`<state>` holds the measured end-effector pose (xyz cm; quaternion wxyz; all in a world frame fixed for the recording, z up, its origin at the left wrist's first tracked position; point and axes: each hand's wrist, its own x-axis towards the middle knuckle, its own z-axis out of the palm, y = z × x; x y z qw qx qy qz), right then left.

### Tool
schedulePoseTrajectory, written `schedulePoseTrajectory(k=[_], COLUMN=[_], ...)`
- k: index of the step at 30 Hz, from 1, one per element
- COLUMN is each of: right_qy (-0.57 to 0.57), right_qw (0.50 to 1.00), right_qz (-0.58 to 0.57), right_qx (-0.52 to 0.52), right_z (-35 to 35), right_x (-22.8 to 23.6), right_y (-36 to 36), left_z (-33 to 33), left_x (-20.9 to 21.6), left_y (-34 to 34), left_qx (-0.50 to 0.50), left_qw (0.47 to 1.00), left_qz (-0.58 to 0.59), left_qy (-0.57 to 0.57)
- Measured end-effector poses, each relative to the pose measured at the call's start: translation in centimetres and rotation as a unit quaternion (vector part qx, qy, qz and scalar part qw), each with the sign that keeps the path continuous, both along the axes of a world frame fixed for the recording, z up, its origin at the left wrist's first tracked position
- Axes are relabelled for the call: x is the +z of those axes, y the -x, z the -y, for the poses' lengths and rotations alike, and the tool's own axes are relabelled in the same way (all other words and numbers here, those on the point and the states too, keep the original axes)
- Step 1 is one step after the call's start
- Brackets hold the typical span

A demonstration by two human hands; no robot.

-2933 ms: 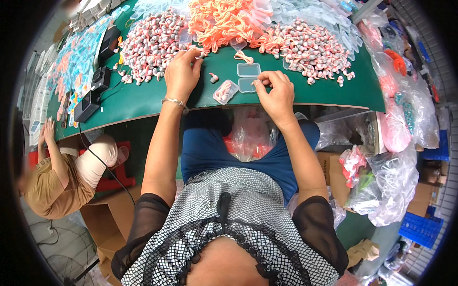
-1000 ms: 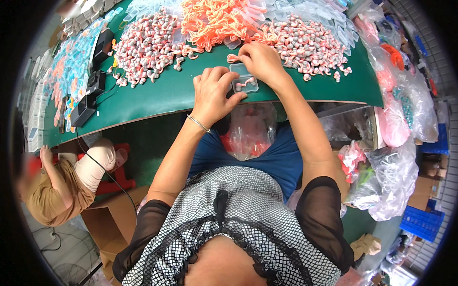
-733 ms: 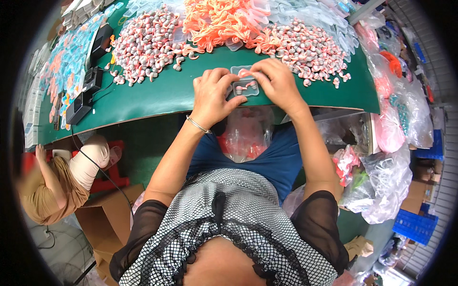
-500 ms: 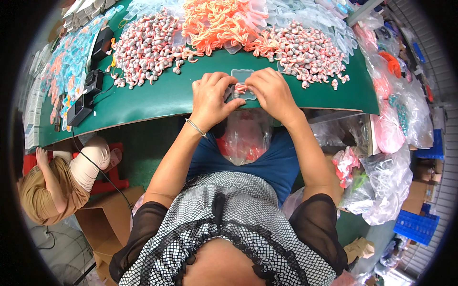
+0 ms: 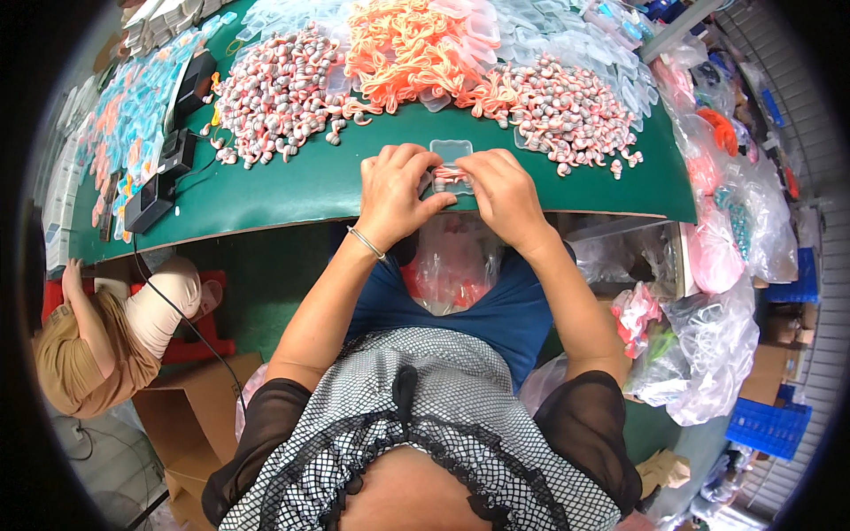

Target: Packing small pink ribbon decorative items into plastic cases and then into a plastic bag.

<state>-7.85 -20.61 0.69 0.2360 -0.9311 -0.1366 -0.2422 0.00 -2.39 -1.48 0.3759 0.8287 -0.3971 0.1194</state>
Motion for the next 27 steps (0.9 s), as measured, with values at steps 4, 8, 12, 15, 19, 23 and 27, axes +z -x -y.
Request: schedulePoseTrajectory(k=[4,8,12,15,19,23,27], right_qy=[-0.067,-0.122,-0.089,-0.077,-0.058,0.011,0.05], right_qw=[0.997,0.992,0.995,0.995,0.997,0.997,0.995], right_qz=[0.009,-0.01,-0.027,-0.052,-0.046,-0.077,-0.084], right_qx=[-0.037,-0.04,-0.019,-0.021,-0.002,-0.019,-0.027], right_z=[0.2,0.3,1.0,0.6,1.1,1.6,1.8], right_x=[-0.7,-0.7,-0.5,-0.1,0.4,0.8,1.7], right_y=[0.2,-0.5,-0.5,0.1,-0.3,-0.6,-0.6], left_z=[0.0,0.0,0.0,0.0,0.0,0.1,0.0], left_x=[0.1,-0.1,0.0,-0.1,0.0,0.1,-0.2], left_y=[0.0,0.0,0.0,0.0,-0.1,0.0,0.1], left_qx=[-0.001,-0.001,-0.002,0.0,0.0,-0.001,-0.005], left_qw=[1.0,1.0,1.0,1.0,1.0,1.0,1.0], left_qz=[0.001,0.008,0.012,0.004,0.011,0.008,0.002], left_qy=[0.0,0.002,0.009,0.004,0.015,0.004,0.004])
